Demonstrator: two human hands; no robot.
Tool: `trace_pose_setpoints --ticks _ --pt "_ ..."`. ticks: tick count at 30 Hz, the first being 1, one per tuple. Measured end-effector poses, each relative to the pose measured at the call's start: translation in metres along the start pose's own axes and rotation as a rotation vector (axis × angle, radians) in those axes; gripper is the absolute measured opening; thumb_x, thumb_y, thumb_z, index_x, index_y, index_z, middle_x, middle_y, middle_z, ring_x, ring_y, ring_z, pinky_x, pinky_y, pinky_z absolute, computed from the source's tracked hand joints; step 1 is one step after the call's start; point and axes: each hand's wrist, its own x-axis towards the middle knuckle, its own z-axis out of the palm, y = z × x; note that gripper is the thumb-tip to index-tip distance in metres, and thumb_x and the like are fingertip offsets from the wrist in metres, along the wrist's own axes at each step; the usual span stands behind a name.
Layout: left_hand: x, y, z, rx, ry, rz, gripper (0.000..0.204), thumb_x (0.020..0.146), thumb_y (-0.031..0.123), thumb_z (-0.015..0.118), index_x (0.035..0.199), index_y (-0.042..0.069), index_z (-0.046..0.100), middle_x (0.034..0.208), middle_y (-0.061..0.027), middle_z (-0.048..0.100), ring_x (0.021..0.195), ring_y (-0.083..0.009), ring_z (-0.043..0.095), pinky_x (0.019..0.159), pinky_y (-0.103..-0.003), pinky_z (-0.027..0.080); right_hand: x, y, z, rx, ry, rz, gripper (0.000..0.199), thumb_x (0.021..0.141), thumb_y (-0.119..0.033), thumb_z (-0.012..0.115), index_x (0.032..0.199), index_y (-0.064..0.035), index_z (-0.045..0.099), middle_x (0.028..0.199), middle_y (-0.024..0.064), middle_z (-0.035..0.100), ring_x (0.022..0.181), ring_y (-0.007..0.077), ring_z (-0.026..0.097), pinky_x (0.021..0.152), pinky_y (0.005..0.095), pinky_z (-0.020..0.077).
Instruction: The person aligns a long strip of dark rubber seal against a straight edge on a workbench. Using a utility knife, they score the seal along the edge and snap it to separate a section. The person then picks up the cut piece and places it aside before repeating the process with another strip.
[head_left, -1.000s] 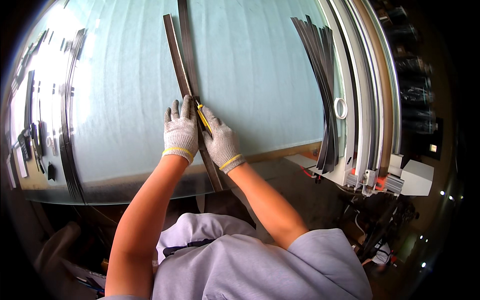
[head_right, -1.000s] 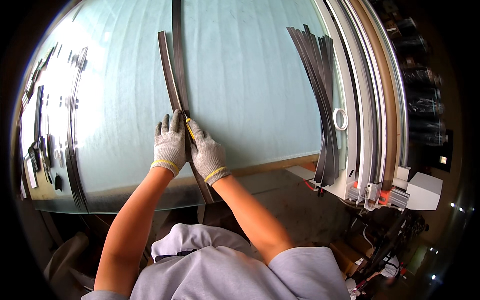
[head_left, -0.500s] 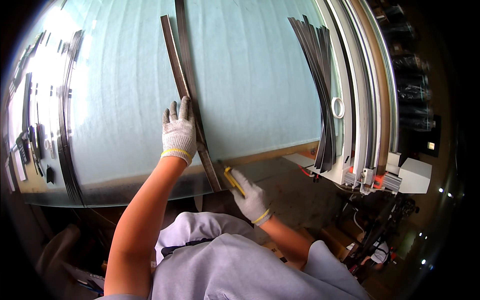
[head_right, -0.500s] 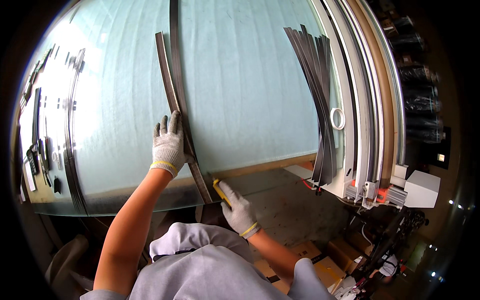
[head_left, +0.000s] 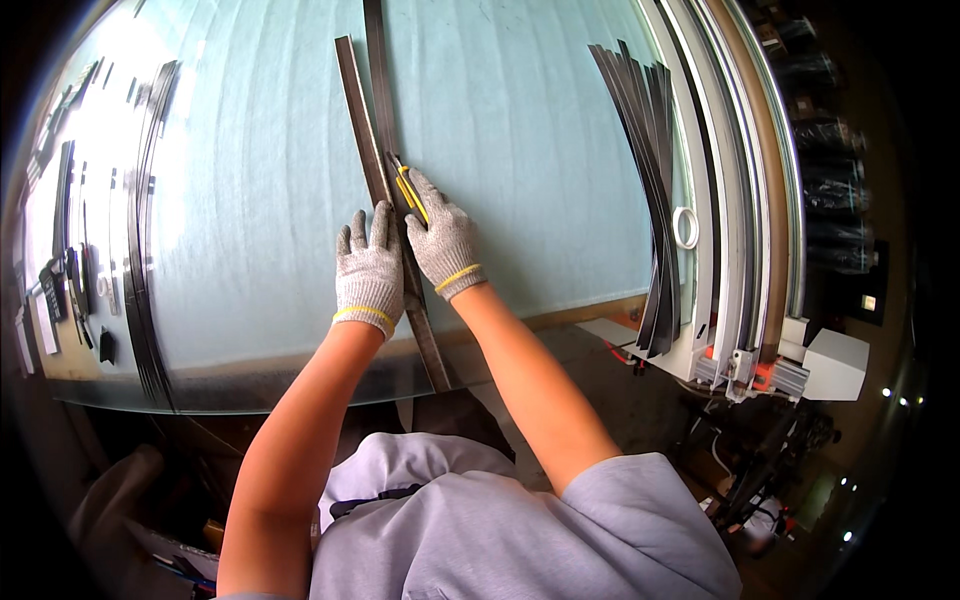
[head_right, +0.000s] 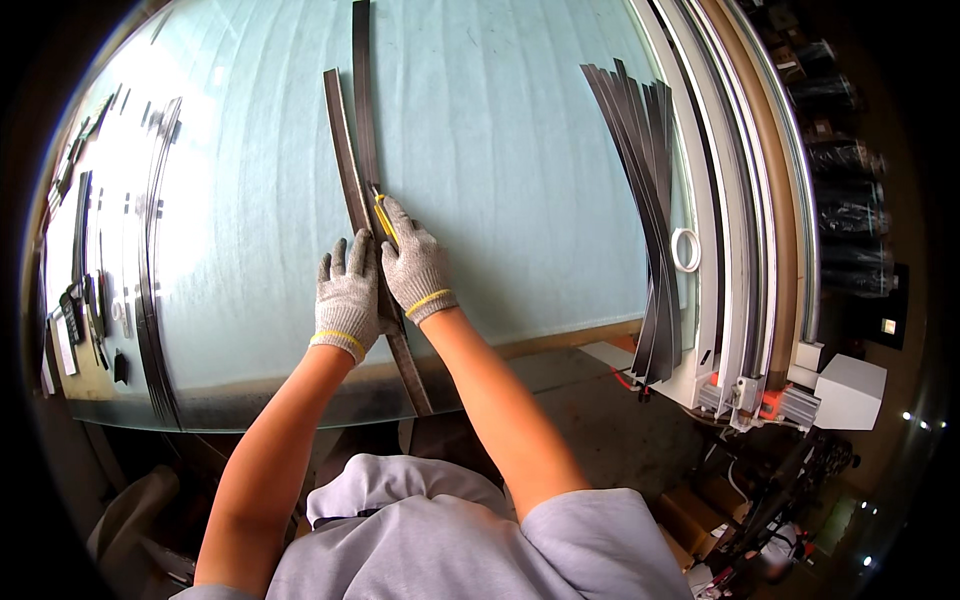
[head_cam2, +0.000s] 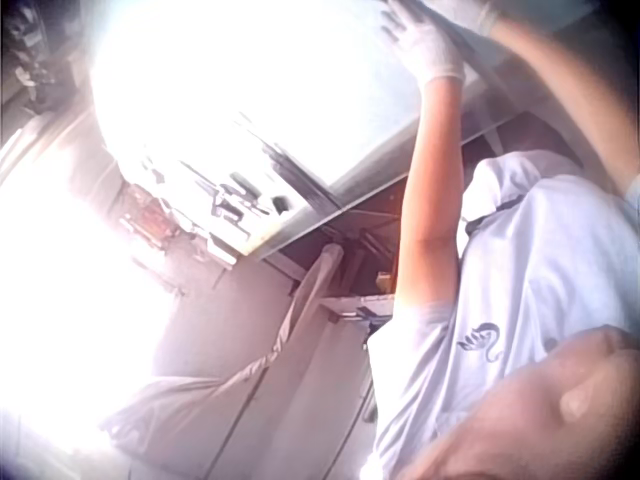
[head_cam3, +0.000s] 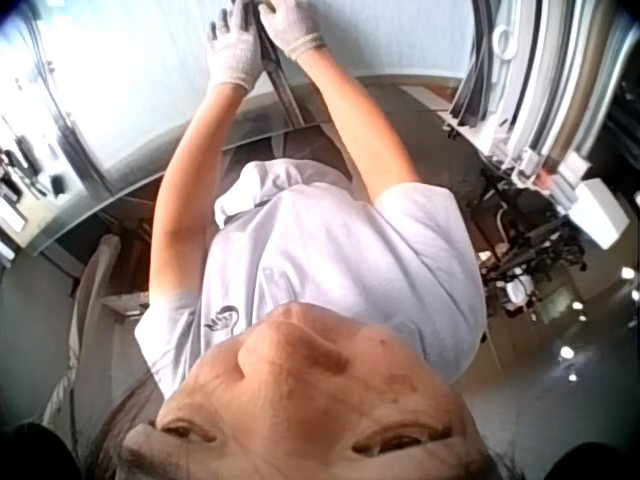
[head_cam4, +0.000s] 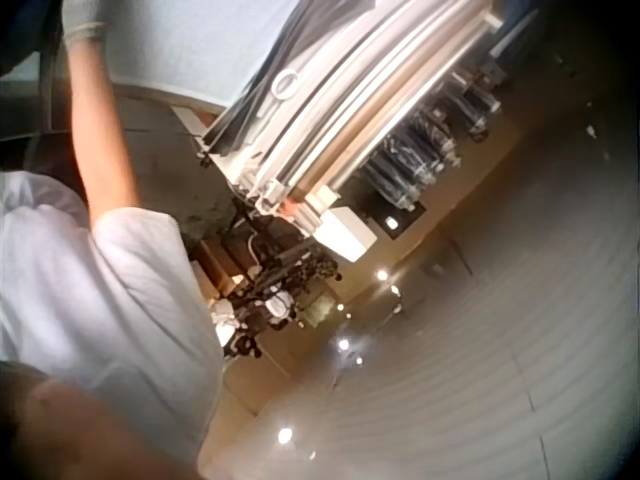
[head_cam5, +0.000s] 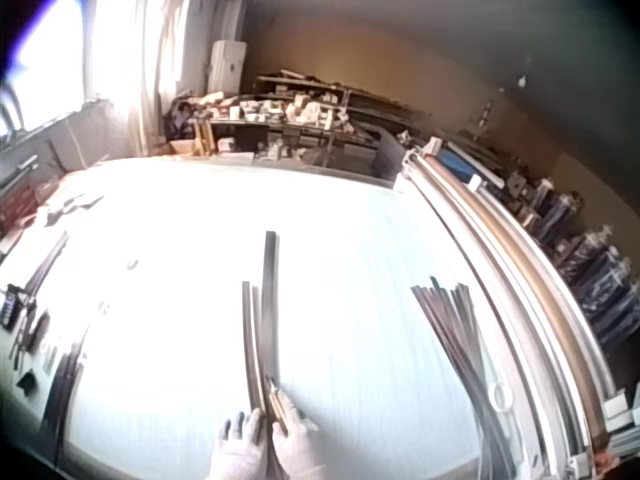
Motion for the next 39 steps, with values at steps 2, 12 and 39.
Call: trace_pose_setpoints --ticks 2,12,39 --pt "-0.001 0.0 -0.001 -0.012 0.002 0.003 0.087 0.081 0.026 0.077 0.155 0.002 0.039 0.166 -0.0172 0.026 0.151 -0.0446 0.028 0.123 -0.055 0.025 0.006 -0.004 0.0 -0.018 -0.037 0.031 0.066 0.086 -0.009 0.069 0.149 -0.0217 0.049 0.109 0.0228 0.069 0.095 0.0444 0.068 0.084 0.0535 0.0566" --pt "0.001 0.002 0.0 0.002 0.023 0.003 0.077 0.086 0.022 0.071 0.154 0.002 0.041 0.165 -0.0172 0.027 0.15 -0.0446 0.03 0.123 -0.055 0.025 -0.025 -0.005 -0.002 -0.094 -0.108 0.05 0.067 0.089 -0.013 0.067 0.151 -0.0247 0.045 0.107 0.0214 0.068 0.091 0.0429 0.069 0.081 0.0535 0.0575" --pt "0.001 0.003 -0.011 0.06 -0.085 -0.01 0.098 0.078 0.033 0.083 0.157 0.0 0.035 0.169 -0.0159 0.019 0.153 -0.0427 0.025 0.124 -0.053 0.023 -0.113 0.013 -0.055 0.131 0.103 0.185 0.067 0.086 0.0 0.068 0.15 -0.011 0.049 0.136 0.0191 0.064 0.117 0.0399 0.066 0.094 0.0429 0.0559"
